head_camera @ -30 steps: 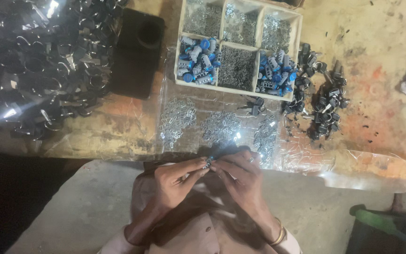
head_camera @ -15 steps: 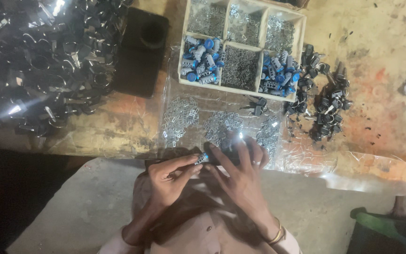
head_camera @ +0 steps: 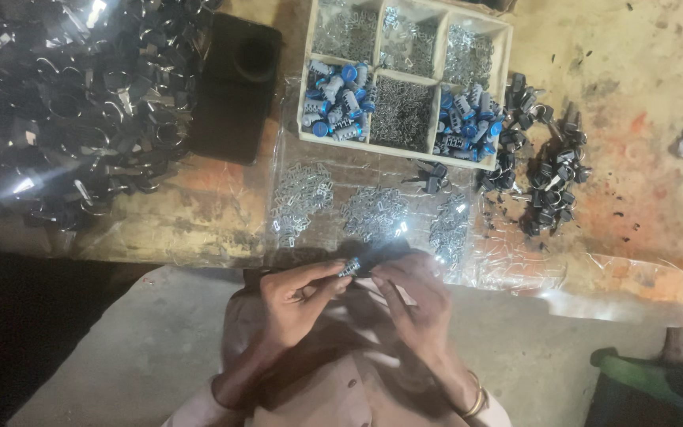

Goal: The person picks small blue cylindrical components from piles on the workbench and from an orange basket, fits them together by hand, and places the assembled pieces into the compartments of a divided box, repeating the cycle one piece at a time.

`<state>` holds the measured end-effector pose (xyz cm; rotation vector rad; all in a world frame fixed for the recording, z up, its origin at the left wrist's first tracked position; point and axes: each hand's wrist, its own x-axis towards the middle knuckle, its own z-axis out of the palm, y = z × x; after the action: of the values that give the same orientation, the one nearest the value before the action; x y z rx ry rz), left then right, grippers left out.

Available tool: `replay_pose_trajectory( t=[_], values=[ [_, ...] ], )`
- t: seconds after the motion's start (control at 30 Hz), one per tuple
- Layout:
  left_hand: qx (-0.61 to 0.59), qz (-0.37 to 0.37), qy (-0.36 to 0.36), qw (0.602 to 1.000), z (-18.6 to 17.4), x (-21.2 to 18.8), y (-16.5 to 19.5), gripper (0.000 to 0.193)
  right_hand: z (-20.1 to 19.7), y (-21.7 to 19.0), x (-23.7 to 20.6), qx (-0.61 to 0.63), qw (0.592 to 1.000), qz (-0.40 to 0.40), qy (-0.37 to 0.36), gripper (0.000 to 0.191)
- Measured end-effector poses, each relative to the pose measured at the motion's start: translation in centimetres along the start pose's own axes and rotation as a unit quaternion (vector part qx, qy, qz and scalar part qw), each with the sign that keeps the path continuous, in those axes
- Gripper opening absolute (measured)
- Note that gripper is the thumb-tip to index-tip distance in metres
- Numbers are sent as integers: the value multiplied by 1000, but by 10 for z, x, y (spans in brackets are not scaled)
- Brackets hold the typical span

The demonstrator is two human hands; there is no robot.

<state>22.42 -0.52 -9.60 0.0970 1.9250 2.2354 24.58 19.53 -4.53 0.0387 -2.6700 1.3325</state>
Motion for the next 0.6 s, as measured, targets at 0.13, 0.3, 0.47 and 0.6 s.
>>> replay_pose_trajectory(
  t=[0.13,0.3,0.47,0.6],
  values=[
    [22,5,0,1000,1,-1,-1,30,4,-10,3,36,999,14,5,19],
    [120,32,7,992,-1,0,3,31,12,-17,9,92,993,71,17,24],
    [214,102,-7,971,-3,2,12,34,11,-27,9,-30,999,14,23,29],
    [236,135,-23,962,-2,2,17,34,9,-27,7,-98,995,10,-3,27]
  ],
)
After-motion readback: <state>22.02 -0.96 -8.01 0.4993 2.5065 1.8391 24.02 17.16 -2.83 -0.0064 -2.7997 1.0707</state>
